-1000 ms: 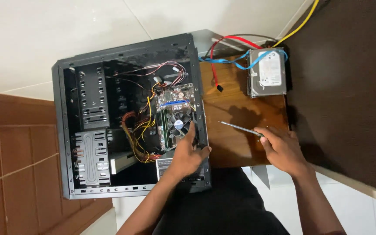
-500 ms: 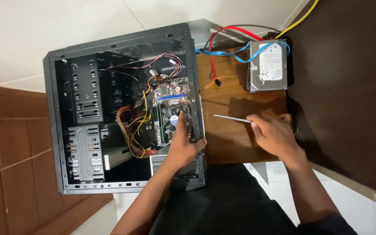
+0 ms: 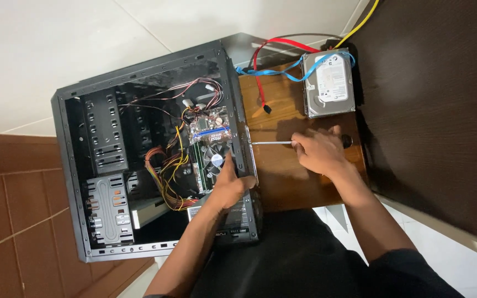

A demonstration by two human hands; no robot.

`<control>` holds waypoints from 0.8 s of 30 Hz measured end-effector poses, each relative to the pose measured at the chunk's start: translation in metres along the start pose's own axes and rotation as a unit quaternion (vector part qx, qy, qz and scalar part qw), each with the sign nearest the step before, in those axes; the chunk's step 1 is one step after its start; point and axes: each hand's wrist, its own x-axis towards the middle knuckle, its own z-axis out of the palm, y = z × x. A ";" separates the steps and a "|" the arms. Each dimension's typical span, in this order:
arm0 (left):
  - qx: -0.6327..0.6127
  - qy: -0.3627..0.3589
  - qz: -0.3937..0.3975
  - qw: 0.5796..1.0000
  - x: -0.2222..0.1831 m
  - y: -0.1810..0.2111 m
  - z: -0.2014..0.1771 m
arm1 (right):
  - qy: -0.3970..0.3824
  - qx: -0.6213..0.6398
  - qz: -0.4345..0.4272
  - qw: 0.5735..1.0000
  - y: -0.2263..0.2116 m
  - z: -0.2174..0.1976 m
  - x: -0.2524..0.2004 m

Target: Mounting internal hard drives and an SSD into a computer case using a screwdriver and screws.

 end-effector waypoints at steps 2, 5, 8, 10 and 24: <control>0.004 -0.007 0.014 1.000 -0.002 0.006 0.002 | -0.003 -0.002 0.000 1.000 -0.003 -0.002 -0.001; -0.004 -0.019 0.045 0.999 0.003 -0.006 -0.002 | -0.019 0.002 0.005 1.000 -0.007 -0.009 -0.001; -0.008 -0.026 0.065 0.998 0.006 -0.016 -0.006 | -0.029 0.009 0.013 0.999 -0.009 -0.009 0.000; -0.002 -0.026 0.071 0.997 0.004 -0.016 -0.005 | -0.027 0.010 0.014 0.999 -0.009 -0.008 0.001; 0.070 -0.013 -0.102 0.992 0.017 -0.019 -0.011 | -0.028 0.010 -0.030 0.999 -0.011 -0.026 -0.006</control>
